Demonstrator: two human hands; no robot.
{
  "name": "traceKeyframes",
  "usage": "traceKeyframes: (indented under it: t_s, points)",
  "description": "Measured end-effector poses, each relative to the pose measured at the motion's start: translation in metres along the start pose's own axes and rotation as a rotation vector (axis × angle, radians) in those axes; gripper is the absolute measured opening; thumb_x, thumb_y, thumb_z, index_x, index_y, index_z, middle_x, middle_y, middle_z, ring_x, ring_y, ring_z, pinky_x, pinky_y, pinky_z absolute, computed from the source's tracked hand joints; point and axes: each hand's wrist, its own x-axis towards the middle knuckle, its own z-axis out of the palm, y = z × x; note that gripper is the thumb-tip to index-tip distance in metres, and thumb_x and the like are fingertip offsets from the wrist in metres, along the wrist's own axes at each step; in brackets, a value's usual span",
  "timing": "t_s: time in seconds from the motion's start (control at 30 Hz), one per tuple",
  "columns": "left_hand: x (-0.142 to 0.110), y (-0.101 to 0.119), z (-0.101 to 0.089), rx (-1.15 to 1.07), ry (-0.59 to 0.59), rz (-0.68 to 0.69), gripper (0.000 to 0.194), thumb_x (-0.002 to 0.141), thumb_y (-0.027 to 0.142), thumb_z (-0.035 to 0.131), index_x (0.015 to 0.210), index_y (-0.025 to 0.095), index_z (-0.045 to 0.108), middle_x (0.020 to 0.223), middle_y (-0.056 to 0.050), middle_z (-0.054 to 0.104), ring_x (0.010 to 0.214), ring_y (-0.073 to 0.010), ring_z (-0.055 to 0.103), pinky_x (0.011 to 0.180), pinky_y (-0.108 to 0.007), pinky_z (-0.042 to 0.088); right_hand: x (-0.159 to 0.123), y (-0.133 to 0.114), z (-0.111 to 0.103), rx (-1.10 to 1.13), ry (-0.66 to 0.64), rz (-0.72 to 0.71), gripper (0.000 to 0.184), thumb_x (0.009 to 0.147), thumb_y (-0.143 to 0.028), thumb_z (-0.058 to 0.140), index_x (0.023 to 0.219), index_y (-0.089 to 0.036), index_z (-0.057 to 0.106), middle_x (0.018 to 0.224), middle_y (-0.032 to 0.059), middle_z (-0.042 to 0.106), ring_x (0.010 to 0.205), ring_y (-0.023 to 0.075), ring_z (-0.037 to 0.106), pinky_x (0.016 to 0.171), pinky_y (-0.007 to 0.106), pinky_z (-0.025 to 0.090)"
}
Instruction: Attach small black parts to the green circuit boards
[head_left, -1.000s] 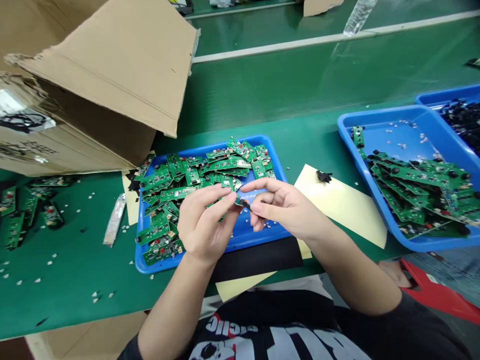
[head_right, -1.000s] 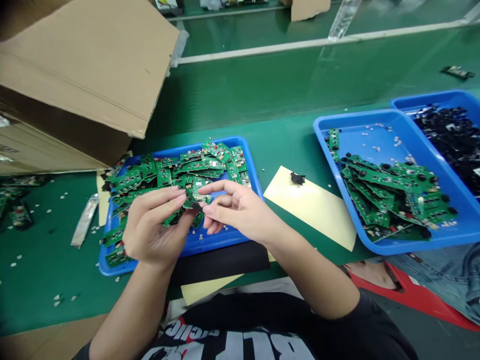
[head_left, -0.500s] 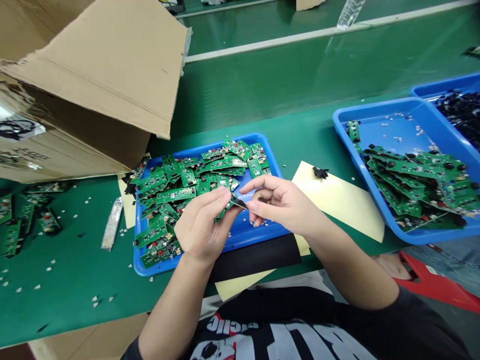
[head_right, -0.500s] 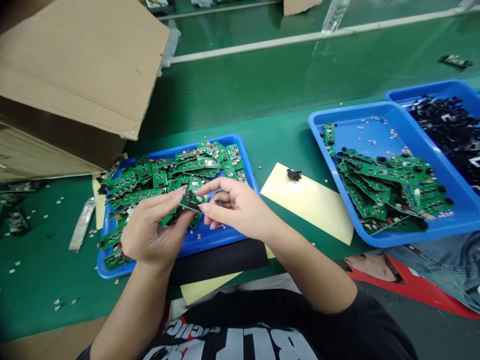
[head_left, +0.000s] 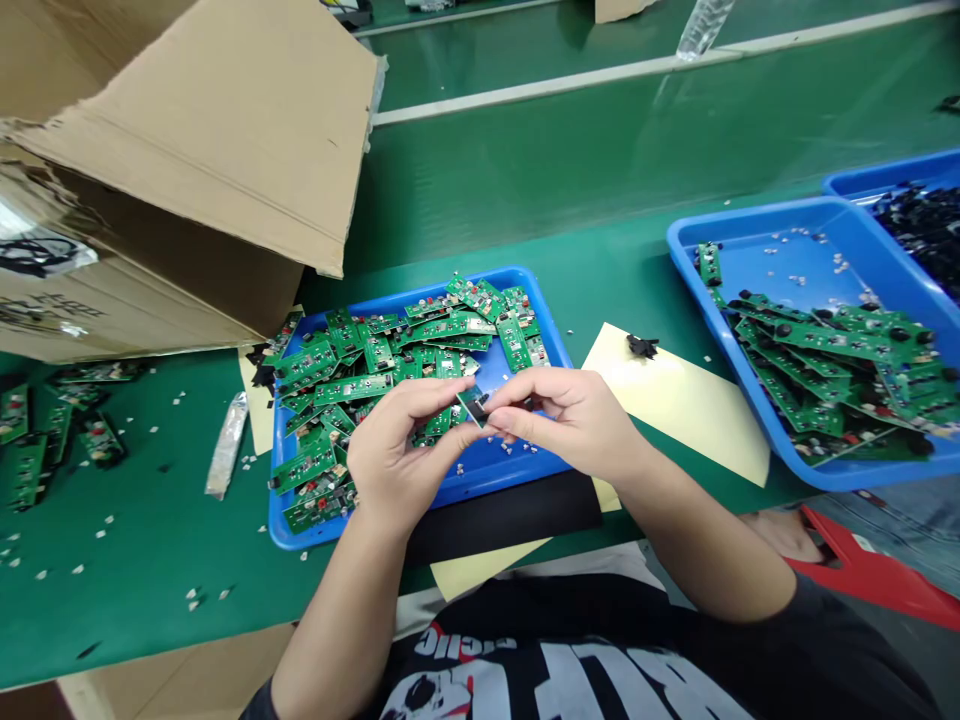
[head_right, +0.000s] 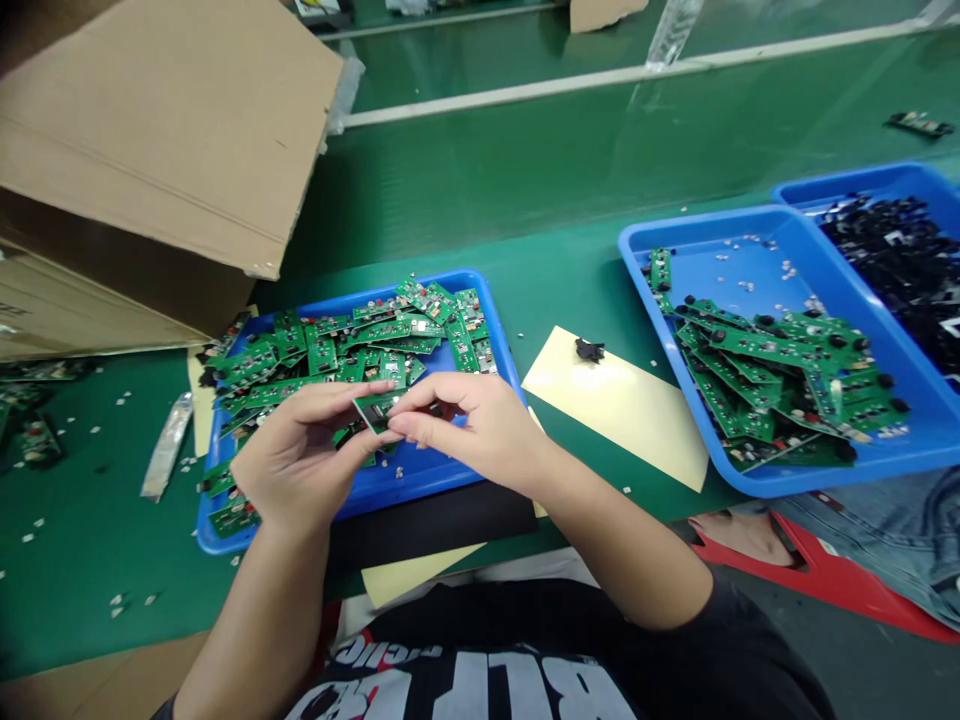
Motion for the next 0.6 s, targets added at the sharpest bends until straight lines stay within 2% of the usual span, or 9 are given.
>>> traceKeyframes:
  t_s: [0.17,0.37,0.47,0.6]
  points:
    - [0.001,0.006,0.006,-0.146,0.016,-0.095,0.034,0.067,0.014,0.080,0.098,0.020,0.066,0.092,-0.004,0.072,0.087,-0.0180,0.070,0.072,-0.028,0.061,-0.002,0.001,0.005,-0.135,0.081,-0.171,0.004,0.080,-0.015,0.062,0.079,-0.017,0.066,0.075,-0.0009,0.070,0.065,0.0069,0.063,0.058,0.015,0.050]
    - [0.000,0.008,0.009,-0.180,0.004,-0.107,0.036,0.068,0.019,0.080,0.101,0.021,0.066,0.094,-0.004,0.072,0.087,-0.0166,0.070,0.077,-0.027,0.059,-0.004,0.003,0.009,-0.360,0.197,-0.366,0.005,0.084,-0.015,0.059,0.084,-0.017,0.064,0.077,0.0004,0.070,0.066,0.0081,0.063,0.060,0.018,0.052]
    - [0.000,0.010,0.007,-0.159,-0.049,-0.125,0.034,0.075,0.020,0.074,0.108,0.022,0.066,0.102,-0.006,0.071,0.090,-0.0161,0.068,0.078,-0.026,0.057,-0.003,0.004,0.009,-0.473,0.260,-0.438,0.005,0.086,-0.017,0.057,0.088,-0.019,0.062,0.080,0.0012,0.071,0.070,0.0102,0.065,0.063,0.021,0.052]
    - [0.003,0.015,0.007,-0.046,-0.170,-0.128,0.027,0.089,0.020,0.056,0.113,0.020,0.065,0.105,-0.008,0.070,0.096,-0.0167,0.065,0.083,-0.028,0.054,-0.002,0.010,0.009,-0.635,0.329,-0.531,0.008,0.088,-0.019,0.058,0.080,-0.018,0.061,0.074,0.0020,0.070,0.068,0.0120,0.064,0.066,0.024,0.052]
